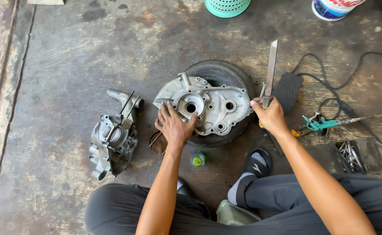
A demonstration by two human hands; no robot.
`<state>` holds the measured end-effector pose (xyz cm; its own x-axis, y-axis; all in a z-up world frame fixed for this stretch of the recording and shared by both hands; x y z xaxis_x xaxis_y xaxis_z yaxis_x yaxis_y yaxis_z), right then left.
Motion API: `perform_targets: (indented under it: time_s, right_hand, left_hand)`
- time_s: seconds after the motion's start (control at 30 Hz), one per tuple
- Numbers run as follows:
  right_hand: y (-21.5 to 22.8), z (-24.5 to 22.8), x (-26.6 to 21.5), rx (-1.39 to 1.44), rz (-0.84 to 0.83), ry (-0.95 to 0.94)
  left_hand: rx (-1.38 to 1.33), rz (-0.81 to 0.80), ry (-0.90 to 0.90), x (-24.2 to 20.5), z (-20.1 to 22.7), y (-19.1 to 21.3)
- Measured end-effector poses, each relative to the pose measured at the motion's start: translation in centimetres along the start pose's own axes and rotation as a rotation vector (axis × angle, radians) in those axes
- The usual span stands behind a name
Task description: The person sits on the floor and uses a metal file to smooth the surface of a silver engine casing resting on a tire. They repeatedly file different sections of the casing and occasionally wipe the surface with their hand.
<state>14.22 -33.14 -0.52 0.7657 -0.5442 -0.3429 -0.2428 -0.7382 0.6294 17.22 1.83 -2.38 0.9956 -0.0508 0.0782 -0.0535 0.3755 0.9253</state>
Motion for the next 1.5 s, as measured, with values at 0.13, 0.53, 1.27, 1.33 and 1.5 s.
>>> perform_targets:
  time_s: [0.13,0.53,1.27,1.33,1.5]
  right_hand:
    - [-2.1,0.9,2.8,-0.032,-0.023,-0.025]
    - [-2.6,1.7,3.3,-0.08,0.008,-0.059]
    - [-0.3,-1.2,2.1,0.18,0.354,0.094]
    - [2.5,-4.7,3.8,0.172,0.367,0.156]
    - [7.1,-15.4,9.6,0.033,0.283,0.599]
  left_hand:
    - [-0.068,-0.103,0.054,0.0,1.3,1.9]
    - [-0.36,-0.252,0.318,0.6,-9.5,-5.2]
    - [-1.146,0.174,0.532,3.1,-9.3,-1.7]
    - [-1.254,0.191,0.544,3.2,-7.0,0.2]
    - [-1.679,-0.01,0.672,0.5,-0.2,1.8]
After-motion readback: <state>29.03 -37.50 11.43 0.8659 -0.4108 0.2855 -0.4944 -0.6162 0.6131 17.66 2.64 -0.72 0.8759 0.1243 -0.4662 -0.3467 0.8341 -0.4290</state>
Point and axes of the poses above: each hand's wrist, its own x-axis towards the middle knuckle, its own y-axis out of the back of the hand, z = x × y, the point moved 7 cm from there along x, towards the middle knuckle, and after that the axes turned 14 degrees about -y, right-handed, at the moved point
